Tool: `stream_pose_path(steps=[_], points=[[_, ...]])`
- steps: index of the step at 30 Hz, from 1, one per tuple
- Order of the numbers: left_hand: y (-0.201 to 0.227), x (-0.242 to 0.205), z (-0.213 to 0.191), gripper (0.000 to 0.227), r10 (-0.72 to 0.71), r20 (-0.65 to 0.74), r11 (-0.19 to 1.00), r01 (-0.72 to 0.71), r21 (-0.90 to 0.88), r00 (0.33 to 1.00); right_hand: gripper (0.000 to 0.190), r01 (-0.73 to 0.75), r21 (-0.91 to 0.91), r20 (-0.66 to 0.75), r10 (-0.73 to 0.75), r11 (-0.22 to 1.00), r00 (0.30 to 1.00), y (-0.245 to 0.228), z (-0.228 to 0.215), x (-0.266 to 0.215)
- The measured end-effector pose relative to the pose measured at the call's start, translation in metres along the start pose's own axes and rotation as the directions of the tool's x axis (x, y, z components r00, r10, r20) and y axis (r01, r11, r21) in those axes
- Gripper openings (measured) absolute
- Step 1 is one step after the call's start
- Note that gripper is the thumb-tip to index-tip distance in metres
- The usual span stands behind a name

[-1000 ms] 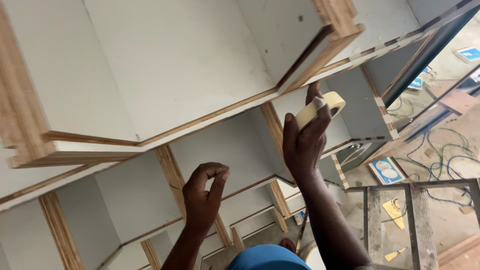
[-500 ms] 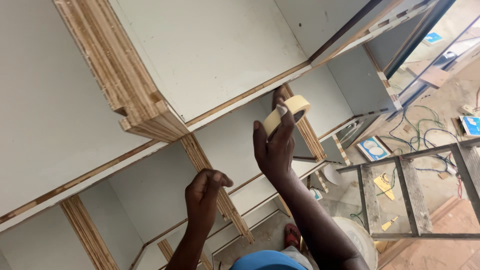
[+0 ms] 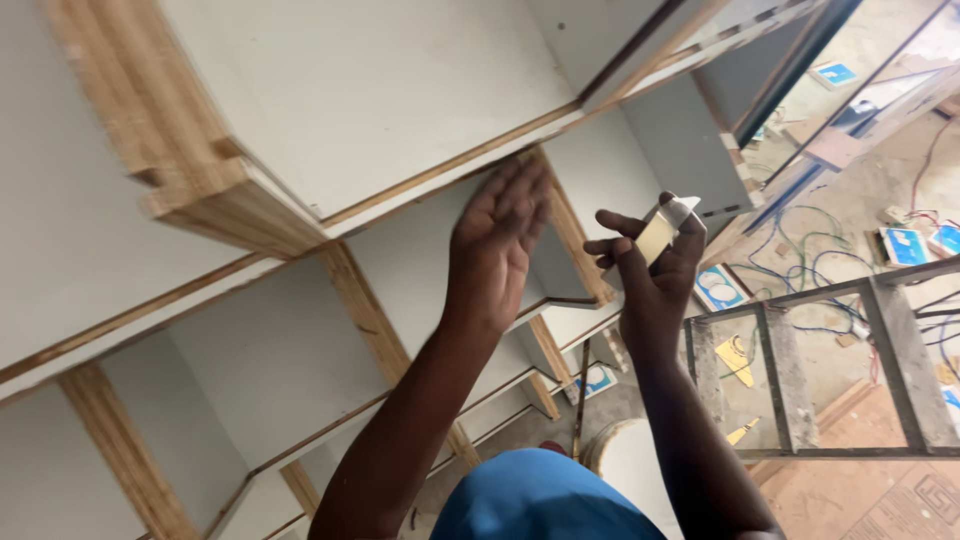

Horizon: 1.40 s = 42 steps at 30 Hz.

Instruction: The person applies masking tape to the edges of a wooden cabinet frame. They use both hands to unroll the tape, press it onto the wood, and smooth it down along the seams and corners of the structure.

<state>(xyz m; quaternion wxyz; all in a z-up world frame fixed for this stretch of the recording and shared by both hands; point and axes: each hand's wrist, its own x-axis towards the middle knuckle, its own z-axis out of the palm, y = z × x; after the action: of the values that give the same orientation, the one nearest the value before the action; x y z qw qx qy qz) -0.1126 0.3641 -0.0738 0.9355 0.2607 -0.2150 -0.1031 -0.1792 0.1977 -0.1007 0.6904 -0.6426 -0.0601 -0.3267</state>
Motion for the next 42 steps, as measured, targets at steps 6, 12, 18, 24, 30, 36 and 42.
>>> stream_pose_path(steps=[6, 12, 18, 24, 30, 36, 42], points=[[-0.026, 0.028, 0.032, 0.046, 0.127, -0.175, 0.990, -0.134, -0.030, 0.976, 0.050, -0.053, -0.058, -0.055, 0.049, 0.997, 0.997, 0.011, -0.107, 0.018], [-0.063, 0.052, 0.053, 0.046, 0.108, -0.141, 0.993, -0.113, -0.029, 0.984, 0.047, -0.113, -0.105, -0.107, 0.102, 0.988, 0.989, 0.030, -0.172, 0.036], [-0.108, 0.090, 0.065, 0.041, 0.106, -0.099, 0.993, -0.110, -0.036, 0.989, 0.045, -0.135, -0.010, -0.012, 0.135, 0.991, 0.991, 0.051, -0.189, 0.054], [-0.130, 0.106, 0.066, 0.032, 0.145, -0.156, 0.989, -0.139, 0.048, 0.977, 0.041, -0.220, 0.008, 0.077, 0.219, 0.975, 0.973, 0.064, -0.196, 0.058], [-0.138, 0.124, 0.060, 0.018, 0.394, -0.267, 0.888, -0.289, 0.357, 0.880, 0.042, -0.246, -0.057, 0.139, 0.252, 0.968, 0.958, 0.074, -0.197, 0.065], [-0.143, 0.123, 0.060, 0.015, 0.450, -0.285, 0.866, -0.335, 0.371, 0.847, 0.046, 0.159, -0.353, 0.236, -0.077, 0.922, 0.969, 0.065, -0.175, 0.081], [-0.139, 0.115, 0.064, 0.017, 0.403, -0.365, 0.915, -0.360, 0.181, 0.840, 0.049, 0.797, -0.450, 0.512, -0.615, 0.402, 0.600, 0.027, -0.120, 0.141]])
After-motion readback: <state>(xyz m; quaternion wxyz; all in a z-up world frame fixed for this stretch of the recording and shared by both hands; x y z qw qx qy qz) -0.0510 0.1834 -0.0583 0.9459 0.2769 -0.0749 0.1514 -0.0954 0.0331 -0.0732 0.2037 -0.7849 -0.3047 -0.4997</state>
